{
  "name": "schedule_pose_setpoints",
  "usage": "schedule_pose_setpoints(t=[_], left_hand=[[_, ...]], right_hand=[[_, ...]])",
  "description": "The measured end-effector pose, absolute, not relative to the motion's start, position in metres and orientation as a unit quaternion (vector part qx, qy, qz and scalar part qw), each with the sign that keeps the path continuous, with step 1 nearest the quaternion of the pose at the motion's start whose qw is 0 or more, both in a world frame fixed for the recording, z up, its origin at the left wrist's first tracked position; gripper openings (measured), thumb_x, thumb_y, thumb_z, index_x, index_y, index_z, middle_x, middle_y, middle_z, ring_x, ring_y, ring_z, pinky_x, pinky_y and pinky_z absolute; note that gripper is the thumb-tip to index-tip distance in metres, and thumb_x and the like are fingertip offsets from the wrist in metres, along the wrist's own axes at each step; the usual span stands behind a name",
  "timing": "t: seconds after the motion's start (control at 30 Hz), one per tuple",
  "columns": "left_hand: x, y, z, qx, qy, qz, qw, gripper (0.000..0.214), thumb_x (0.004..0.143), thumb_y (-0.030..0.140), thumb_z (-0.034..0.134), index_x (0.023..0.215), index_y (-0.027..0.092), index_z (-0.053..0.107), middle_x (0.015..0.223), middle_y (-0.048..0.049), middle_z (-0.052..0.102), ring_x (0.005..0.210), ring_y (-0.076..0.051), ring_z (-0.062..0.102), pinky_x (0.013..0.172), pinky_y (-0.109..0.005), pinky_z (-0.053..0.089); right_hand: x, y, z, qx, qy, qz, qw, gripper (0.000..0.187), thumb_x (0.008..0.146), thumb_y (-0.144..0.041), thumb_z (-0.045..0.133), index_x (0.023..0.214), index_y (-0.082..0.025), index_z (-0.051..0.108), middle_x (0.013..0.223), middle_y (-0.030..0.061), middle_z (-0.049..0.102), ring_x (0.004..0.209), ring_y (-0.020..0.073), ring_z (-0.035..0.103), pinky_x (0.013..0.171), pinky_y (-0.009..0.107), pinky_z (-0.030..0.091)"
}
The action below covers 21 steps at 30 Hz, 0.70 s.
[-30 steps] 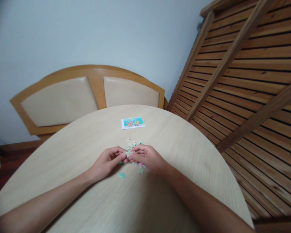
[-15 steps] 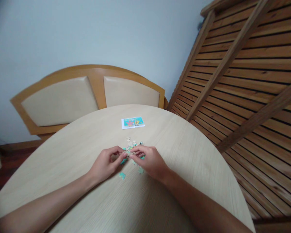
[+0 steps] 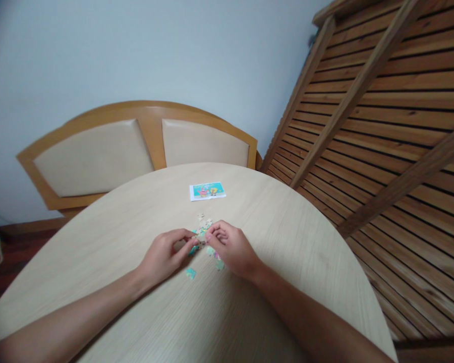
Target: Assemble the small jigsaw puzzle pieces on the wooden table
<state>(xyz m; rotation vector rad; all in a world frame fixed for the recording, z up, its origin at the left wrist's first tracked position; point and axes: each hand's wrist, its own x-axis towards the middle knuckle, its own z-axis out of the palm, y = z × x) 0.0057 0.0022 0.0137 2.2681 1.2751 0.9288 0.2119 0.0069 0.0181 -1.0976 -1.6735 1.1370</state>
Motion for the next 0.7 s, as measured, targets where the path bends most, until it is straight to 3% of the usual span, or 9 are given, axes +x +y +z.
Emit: schedule_pose_setpoints(t=[0.1,0.2,0.43,0.6,0.7], left_hand=[[0.0074,-0.0001,0.0142,0.784,0.480,0.326,0.221,0.025,0.097,0.037,0.055,0.086,0.020,0.069,0.079,-0.0026,0.074,0.070,-0.018,0.067,0.066,-0.026,0.046],[0.0077,-0.0017,0.0146,0.788,0.481,0.324,0.209,0.024,0.097,0.037,0.055,0.086,0.021,0.070,0.080,-0.0030,0.074,0.073,-0.019,0.068,0.069,-0.027,0.047],[0.0068,-0.0003,0.0115,0.809,0.443,0.322,0.212,0.025,0.097,0.031,0.055,0.117,0.023,0.066,0.094,-0.0031,0.074,0.085,-0.019,0.069,0.077,-0.028,0.049],[0.0081,-0.0003,0.0143,0.824,0.450,0.288,0.187,0.025,0.098,0.032,0.049,0.091,0.020,0.070,0.084,-0.0046,0.072,0.078,-0.020,0.066,0.071,-0.027,0.046],[0.0085,-0.0013,0.0162,0.822,0.449,0.291,0.192,0.028,0.099,0.033,0.047,0.088,0.019,0.069,0.081,-0.0043,0.071,0.075,-0.019,0.065,0.070,-0.027,0.045]], right_hand=[[0.2129,0.0065,0.0171,-0.432,-0.698,0.395,0.413,0.013,0.088,-0.033,0.064,0.091,-0.020,0.061,0.082,0.0019,0.069,0.079,0.0164,0.068,0.074,0.028,0.056],[0.2145,0.0065,0.0156,-0.428,-0.740,0.338,0.393,0.014,0.086,-0.028,0.066,0.098,-0.021,0.065,0.090,0.0027,0.071,0.085,0.0169,0.069,0.081,0.030,0.056],[0.2139,0.0073,0.0136,-0.401,-0.762,0.315,0.400,0.012,0.085,-0.023,0.067,0.097,-0.020,0.068,0.092,0.0028,0.071,0.082,0.0157,0.069,0.078,0.029,0.057],[0.2122,0.0061,0.0143,-0.412,-0.752,0.337,0.389,0.009,0.089,-0.029,0.064,0.090,-0.020,0.068,0.085,0.0017,0.071,0.079,0.0159,0.069,0.075,0.028,0.057],[0.2133,0.0066,0.0134,-0.413,-0.755,0.341,0.379,0.009,0.090,-0.029,0.065,0.091,-0.020,0.068,0.085,0.0013,0.072,0.080,0.0162,0.070,0.075,0.028,0.056]])
